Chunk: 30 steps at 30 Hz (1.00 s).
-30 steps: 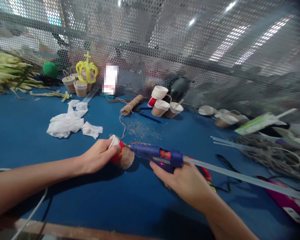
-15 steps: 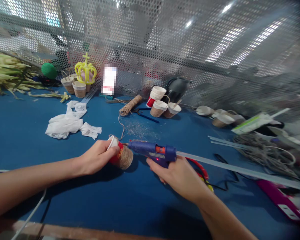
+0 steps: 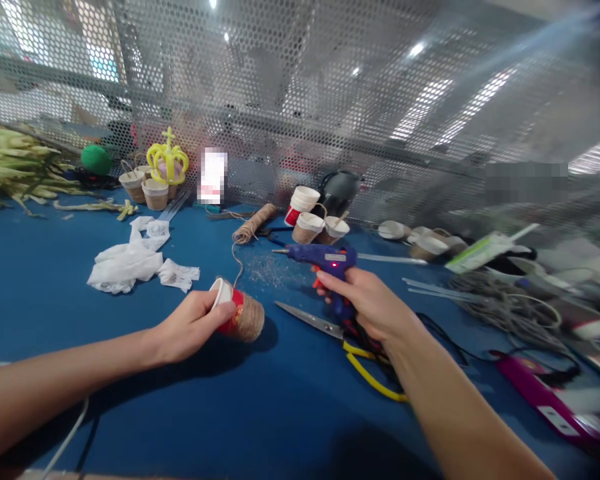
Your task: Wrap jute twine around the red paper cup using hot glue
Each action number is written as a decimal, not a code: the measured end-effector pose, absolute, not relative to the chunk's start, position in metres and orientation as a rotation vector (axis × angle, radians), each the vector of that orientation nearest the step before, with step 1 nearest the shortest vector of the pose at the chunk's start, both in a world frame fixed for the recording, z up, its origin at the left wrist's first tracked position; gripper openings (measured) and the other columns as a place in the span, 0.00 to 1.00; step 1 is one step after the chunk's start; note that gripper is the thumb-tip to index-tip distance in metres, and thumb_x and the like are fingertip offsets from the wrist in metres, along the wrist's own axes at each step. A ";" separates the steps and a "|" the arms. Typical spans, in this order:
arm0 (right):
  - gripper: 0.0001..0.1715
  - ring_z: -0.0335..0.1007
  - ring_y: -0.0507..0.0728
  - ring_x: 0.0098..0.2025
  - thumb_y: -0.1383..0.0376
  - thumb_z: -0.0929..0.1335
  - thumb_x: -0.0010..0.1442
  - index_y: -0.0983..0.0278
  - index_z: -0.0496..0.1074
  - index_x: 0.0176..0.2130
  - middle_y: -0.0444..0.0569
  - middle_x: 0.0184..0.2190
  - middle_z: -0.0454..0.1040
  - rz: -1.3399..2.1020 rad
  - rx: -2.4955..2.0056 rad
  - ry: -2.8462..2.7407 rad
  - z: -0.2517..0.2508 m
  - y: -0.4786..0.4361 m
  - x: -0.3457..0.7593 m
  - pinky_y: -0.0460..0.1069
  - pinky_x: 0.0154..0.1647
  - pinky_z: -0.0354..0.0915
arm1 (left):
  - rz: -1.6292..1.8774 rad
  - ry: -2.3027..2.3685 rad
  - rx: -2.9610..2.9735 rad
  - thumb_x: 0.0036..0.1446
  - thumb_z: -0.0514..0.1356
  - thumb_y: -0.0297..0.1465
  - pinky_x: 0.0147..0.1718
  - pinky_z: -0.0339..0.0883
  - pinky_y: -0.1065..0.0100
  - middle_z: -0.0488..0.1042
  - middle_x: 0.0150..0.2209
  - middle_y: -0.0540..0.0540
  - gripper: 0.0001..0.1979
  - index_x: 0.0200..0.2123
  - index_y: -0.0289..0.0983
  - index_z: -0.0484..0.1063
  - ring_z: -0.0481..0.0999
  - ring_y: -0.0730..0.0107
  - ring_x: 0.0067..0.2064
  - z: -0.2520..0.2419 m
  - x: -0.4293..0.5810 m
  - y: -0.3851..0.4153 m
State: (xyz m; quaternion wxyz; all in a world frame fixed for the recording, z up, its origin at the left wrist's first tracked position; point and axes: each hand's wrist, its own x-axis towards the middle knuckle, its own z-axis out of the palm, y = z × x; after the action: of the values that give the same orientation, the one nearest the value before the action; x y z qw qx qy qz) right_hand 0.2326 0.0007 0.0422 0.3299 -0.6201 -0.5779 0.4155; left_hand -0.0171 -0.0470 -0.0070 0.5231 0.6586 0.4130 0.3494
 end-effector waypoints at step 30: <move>0.08 0.65 0.49 0.38 0.61 0.67 0.50 0.63 0.74 0.30 0.45 0.38 0.72 1.725 -0.869 -1.694 0.038 -0.022 0.153 0.44 0.42 0.57 | 0.668 0.557 2.313 0.54 0.45 0.27 0.31 0.57 0.69 0.65 0.26 0.46 0.10 0.24 0.34 0.62 0.60 0.71 0.28 0.017 -0.013 -0.071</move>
State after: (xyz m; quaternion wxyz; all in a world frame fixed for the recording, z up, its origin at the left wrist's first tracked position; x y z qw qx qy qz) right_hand 0.1535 -0.0216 0.0377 0.2823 -0.3245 -0.6326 0.6441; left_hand -0.0133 -0.0708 0.0170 0.3290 0.8839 0.2127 0.2555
